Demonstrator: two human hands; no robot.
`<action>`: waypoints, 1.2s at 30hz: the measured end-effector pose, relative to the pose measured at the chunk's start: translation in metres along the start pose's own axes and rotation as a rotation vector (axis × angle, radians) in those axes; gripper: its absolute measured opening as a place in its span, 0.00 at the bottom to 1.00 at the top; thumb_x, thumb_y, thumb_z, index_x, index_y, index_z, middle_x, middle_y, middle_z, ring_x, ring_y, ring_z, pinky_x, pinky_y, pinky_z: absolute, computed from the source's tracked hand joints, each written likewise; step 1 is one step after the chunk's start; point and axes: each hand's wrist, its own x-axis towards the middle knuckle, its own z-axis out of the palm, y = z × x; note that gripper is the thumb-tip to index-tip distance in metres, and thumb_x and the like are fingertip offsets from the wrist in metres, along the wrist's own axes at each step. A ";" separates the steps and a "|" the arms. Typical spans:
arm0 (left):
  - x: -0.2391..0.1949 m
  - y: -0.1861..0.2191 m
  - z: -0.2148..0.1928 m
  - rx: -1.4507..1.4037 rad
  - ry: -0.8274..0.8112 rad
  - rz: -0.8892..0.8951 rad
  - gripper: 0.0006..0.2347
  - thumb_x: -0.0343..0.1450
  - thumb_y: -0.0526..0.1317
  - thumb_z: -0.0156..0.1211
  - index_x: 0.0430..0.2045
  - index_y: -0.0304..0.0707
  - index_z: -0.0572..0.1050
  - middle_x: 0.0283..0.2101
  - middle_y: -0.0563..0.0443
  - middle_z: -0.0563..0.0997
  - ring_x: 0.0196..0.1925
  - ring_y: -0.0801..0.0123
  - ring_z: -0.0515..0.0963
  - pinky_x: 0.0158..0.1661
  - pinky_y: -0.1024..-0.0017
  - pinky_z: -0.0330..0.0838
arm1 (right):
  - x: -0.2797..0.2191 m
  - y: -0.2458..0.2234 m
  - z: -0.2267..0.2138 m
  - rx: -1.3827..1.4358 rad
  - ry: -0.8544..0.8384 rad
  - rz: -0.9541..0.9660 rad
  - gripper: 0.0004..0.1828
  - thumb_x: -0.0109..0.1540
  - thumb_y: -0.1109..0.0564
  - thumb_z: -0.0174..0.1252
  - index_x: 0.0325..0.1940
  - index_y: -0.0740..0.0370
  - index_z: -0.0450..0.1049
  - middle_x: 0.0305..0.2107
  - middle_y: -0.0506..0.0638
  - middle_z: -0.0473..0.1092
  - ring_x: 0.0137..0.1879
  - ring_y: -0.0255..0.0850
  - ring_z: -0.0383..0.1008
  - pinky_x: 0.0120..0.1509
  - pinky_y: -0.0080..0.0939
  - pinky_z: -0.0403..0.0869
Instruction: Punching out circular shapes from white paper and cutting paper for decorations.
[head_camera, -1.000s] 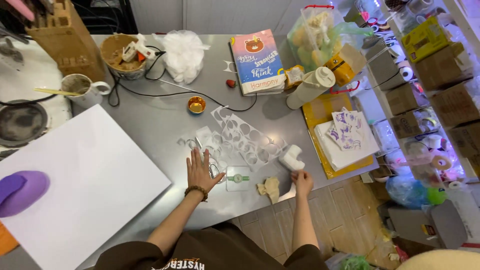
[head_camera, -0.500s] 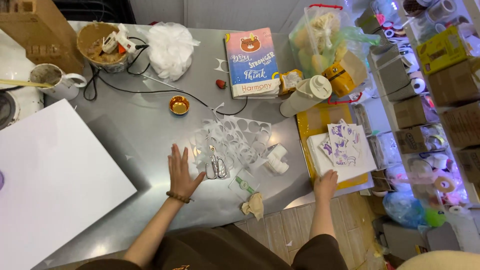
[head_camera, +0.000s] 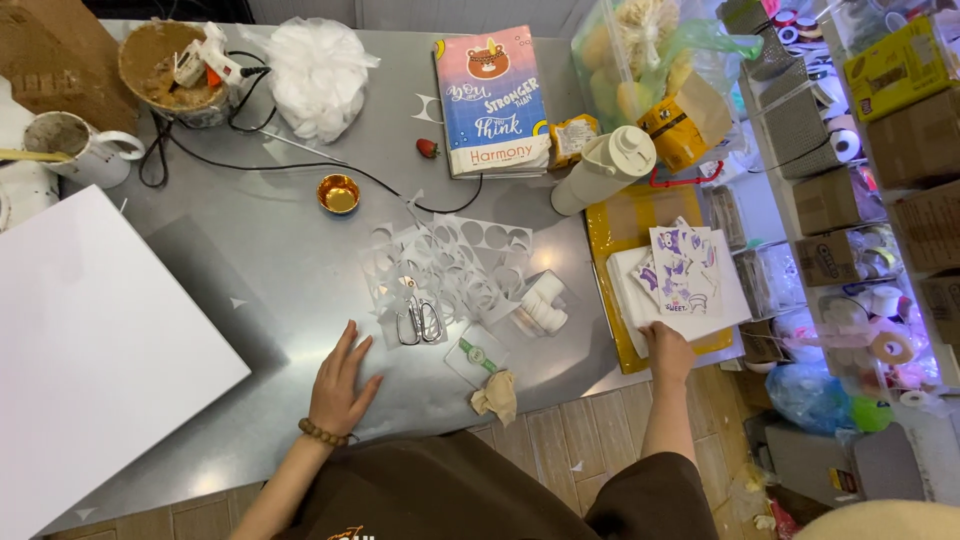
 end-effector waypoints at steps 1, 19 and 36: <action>0.004 0.004 -0.003 -0.001 0.000 0.000 0.26 0.69 0.46 0.59 0.63 0.37 0.66 0.75 0.40 0.56 0.72 0.55 0.66 0.63 0.59 0.65 | -0.001 0.000 -0.002 -0.001 0.001 0.001 0.20 0.67 0.38 0.54 0.43 0.54 0.79 0.35 0.51 0.80 0.40 0.53 0.79 0.41 0.51 0.73; -0.007 0.015 -0.023 0.014 0.077 0.124 0.14 0.66 0.33 0.63 0.45 0.42 0.79 0.61 0.50 0.75 0.53 0.68 0.81 0.51 0.72 0.76 | 0.023 -0.026 0.019 -0.048 0.088 -0.028 0.24 0.61 0.43 0.62 0.59 0.52 0.77 0.71 0.49 0.62 0.60 0.52 0.70 0.52 0.50 0.76; -0.012 -0.001 -0.017 0.085 0.063 0.141 0.09 0.67 0.35 0.63 0.40 0.45 0.81 0.60 0.53 0.76 0.46 0.73 0.81 0.48 0.75 0.77 | 0.033 -0.023 0.021 -0.133 0.090 -0.124 0.16 0.66 0.51 0.51 0.35 0.62 0.80 0.67 0.47 0.68 0.41 0.51 0.79 0.40 0.51 0.78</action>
